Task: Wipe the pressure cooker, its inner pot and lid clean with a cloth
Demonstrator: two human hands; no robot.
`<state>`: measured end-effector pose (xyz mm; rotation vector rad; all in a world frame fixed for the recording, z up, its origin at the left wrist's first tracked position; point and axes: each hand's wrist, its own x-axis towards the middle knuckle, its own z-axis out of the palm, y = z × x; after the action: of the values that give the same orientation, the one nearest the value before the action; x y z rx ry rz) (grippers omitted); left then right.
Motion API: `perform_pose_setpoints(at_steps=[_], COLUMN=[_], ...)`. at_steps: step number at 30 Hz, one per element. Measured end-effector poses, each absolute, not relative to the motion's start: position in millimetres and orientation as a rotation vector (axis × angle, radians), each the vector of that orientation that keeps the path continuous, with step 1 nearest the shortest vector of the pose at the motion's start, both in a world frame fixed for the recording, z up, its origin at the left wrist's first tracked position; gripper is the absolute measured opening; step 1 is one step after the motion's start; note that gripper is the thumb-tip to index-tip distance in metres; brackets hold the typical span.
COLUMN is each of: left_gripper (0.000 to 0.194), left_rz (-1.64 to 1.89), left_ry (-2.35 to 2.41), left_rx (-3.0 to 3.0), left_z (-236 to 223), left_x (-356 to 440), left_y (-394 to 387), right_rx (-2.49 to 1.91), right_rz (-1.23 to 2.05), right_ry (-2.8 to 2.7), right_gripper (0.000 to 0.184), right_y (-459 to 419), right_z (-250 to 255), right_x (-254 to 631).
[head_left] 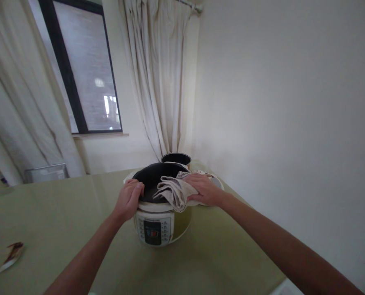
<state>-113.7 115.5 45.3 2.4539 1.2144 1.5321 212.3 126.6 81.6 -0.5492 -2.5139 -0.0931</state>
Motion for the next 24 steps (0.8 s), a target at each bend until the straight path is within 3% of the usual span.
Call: perform_pose_setpoints(at_steps=[3,7,9,12,17,24], left_gripper=[0.051,0.046,0.046,0.049,0.052,0.033], left_rz=[1.472,1.341,1.313,1.301,1.246,1.187], left_ry=[1.234,1.187,1.189,1.248,1.272,1.375], left_rx=[2.466,2.531,2.544,2.531,2.545,2.565], left_z=[46,48,49,52,60,73], left_x=[-119,-127,-130,-130,-130,-102], left_y=[127,138,139,138,144,110], right_rx=[-0.736,-0.743,-0.700,-0.778,-0.746,-1.182], right_rz=[-0.210,-0.468,-0.485,-0.228,0.220,-0.202], right_ry=[-2.227,-2.176,-2.290,-2.505,-2.751,-2.514], right_gripper=[0.061,0.066,0.072,0.083,0.055,0.069], right_y=[90,52,58,92,138,100], right_z=[50,26,38,77,125,105], right_x=[168,110,108,143,194,128])
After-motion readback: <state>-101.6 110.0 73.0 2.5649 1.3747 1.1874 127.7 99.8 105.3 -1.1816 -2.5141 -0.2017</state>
